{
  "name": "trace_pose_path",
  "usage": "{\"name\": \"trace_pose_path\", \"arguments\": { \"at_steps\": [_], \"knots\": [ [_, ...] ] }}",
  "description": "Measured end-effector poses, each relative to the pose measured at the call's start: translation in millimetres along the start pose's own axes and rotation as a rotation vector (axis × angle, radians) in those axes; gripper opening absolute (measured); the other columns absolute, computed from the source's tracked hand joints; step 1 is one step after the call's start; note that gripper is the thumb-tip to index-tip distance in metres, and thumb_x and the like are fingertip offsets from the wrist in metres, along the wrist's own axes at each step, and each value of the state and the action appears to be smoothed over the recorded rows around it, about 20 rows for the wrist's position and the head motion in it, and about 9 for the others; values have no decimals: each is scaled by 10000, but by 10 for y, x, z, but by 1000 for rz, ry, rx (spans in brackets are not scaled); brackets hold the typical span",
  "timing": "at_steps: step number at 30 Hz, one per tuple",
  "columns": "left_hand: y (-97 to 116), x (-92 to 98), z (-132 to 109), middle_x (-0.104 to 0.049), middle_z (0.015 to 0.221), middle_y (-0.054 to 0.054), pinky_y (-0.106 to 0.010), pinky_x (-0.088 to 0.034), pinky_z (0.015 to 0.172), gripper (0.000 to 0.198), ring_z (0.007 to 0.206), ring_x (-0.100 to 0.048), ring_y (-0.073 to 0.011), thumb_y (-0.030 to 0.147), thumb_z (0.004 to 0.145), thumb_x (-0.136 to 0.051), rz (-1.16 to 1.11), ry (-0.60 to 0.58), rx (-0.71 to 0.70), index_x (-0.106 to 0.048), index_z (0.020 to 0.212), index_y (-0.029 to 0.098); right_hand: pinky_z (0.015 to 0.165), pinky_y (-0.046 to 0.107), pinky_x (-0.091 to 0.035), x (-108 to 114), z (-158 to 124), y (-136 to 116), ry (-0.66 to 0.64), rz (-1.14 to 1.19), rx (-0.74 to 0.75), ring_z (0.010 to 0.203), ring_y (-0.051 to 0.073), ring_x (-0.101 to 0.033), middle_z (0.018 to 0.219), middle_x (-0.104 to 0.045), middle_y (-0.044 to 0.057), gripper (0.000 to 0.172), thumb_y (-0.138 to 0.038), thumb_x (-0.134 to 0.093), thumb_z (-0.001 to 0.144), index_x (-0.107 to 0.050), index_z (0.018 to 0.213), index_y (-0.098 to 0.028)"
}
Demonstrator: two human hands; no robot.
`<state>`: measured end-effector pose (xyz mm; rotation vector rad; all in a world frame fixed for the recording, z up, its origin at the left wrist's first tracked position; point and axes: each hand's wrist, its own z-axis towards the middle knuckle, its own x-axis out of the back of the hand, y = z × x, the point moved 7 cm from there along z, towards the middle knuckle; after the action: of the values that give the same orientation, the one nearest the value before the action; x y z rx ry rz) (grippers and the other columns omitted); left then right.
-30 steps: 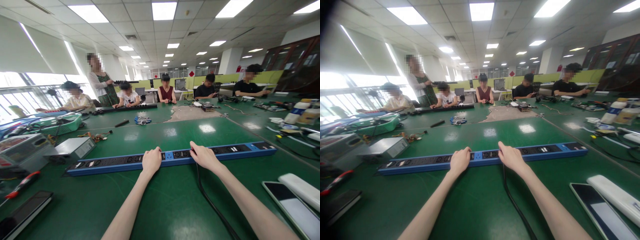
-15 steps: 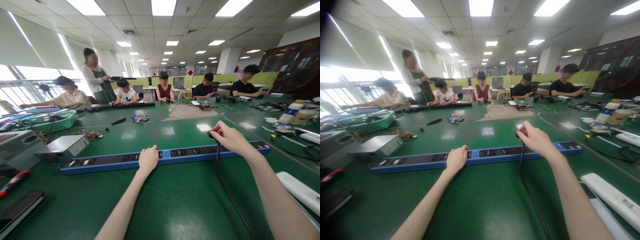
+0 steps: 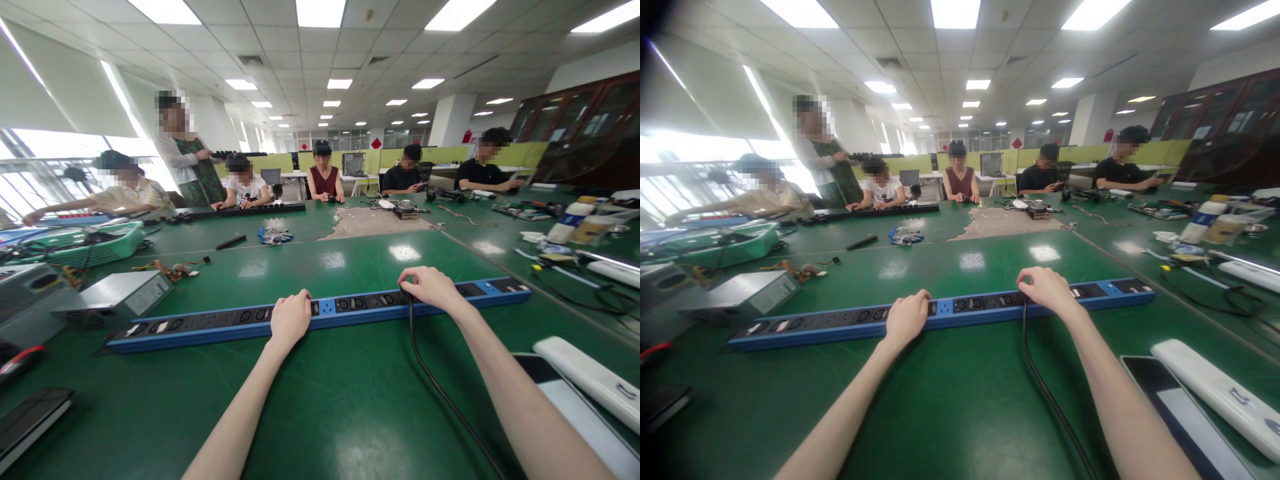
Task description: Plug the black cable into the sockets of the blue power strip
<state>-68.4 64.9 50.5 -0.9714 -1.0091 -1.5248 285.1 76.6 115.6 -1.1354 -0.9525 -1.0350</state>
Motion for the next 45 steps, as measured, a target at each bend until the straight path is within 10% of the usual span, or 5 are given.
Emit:
{"name": "trace_pose_path", "arguments": {
  "at_steps": [9,18,29,38,45],
  "knots": [
    [11,6,-3,-747,923,-68,-346,-402,892,350,903,-679,-220,293,1029,-317,-2,-1,-8,-657,1091,238,681,245,-474,-73,-144,139,-321,292,198,737,176,-687,846,-739,7,430,-292,-584,820,-634,1242,-229],
    [-17,44,-35,-748,951,-79,-352,-389,924,351,949,-681,-218,286,1029,-318,-29,-22,6,-657,1099,225,650,278,-365,155,-280,-248,-46,-494,400,748,244,-681,824,-725,96,309,-467,-691,859,-649,1018,-205],
    [-57,18,-49,-740,897,-78,-364,-384,882,359,893,-675,-234,276,1014,-310,-26,-1,-13,-661,1066,226,737,304,-393,2029,-171,-427,577,-445,84,820,231,-618,863,-715,133,793,-728,-135,987,-711,922,-187],
    [-63,26,-61,-741,899,-81,-365,-383,887,356,902,-679,-233,272,1015,-307,-29,8,-22,-656,1062,223,729,317,-460,352,175,-78,-29,-267,-156,877,282,-691,940,-748,159,559,-592,-410,916,-766,843,-167],
    [-66,32,-63,-744,908,-82,-365,-388,903,354,912,-682,-232,280,1018,-311,-42,6,-12,-657,1067,225,797,347,-481,-96,191,84,-113,-303,-141,936,295,-696,964,-743,166,559,-572,-392,919,-775,879,-168]
  ]
}}
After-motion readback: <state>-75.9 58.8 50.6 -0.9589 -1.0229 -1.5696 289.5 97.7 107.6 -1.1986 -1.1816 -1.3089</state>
